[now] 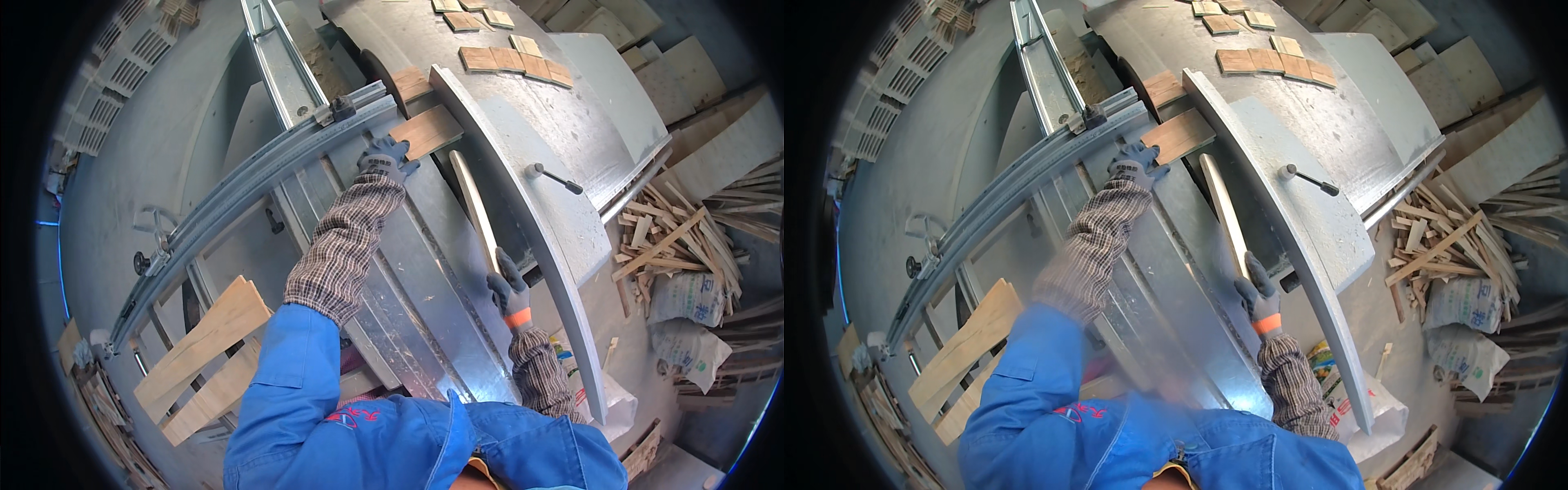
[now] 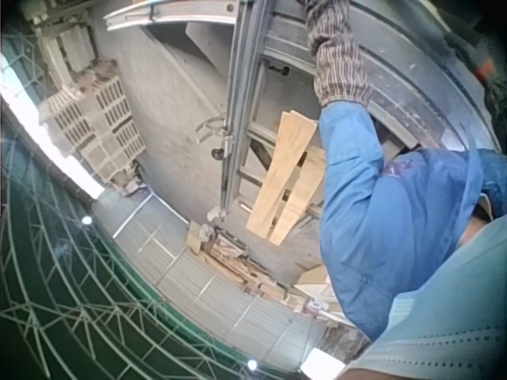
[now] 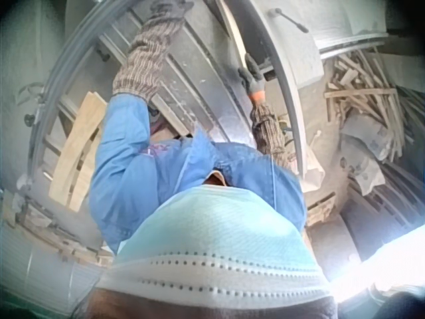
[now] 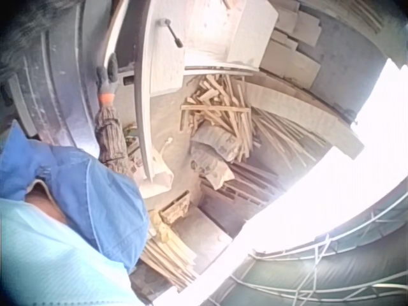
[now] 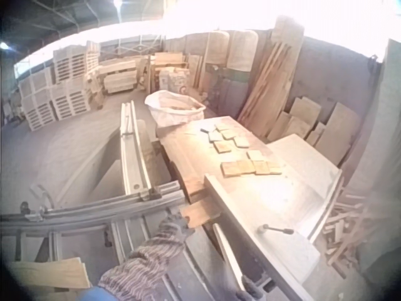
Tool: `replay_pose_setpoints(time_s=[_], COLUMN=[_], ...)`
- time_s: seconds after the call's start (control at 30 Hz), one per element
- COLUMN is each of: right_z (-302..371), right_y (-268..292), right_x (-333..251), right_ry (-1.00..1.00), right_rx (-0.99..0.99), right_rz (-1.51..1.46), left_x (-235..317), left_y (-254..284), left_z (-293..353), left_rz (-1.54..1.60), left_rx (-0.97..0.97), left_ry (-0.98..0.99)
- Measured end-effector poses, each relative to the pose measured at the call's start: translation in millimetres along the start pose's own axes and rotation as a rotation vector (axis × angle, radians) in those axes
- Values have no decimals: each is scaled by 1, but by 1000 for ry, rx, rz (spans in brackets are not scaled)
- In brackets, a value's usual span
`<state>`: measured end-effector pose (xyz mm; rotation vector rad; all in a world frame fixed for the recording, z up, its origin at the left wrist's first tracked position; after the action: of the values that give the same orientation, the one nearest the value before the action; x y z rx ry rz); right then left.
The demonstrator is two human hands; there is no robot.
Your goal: The person collects small wood scraps into a sack, then uses a table saw to cut longer planks into smaller pieces. The cut pieces are stacked on the saw table while offcuts are discarded.
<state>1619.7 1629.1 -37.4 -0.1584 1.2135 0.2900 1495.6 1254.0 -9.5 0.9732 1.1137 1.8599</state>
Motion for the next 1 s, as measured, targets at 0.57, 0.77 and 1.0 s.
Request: replay_pose_setpoints(time_s=[0.57, 0.77, 1.0], right_z=[152, 173, 100], right_y=[40, 37, -15], right_x=[-2, 13, 10], right_ry=[198, 167, 53], right_rx=[-129, -65, 152], right_rz=[806, 930, -218], left_x=[36, 2, 52], left_y=[-19, -88, -164], left_z=[55, 96, 239], left_rz=[-158, 727, 1606], left_rx=[43, -249, -765], left_ry=[24, 62, 90])
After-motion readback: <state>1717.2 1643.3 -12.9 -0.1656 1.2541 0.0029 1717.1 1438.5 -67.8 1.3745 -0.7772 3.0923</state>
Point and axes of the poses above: each hand's wrist, its own z-axis away from the middle knuckle, its own y-axis out of the back of the hand, x = y × z, the point moved 3 cm from there along -z, towards the middle knuckle, and after that the axes turned 4 degrees about y, right-handed, at the moved point
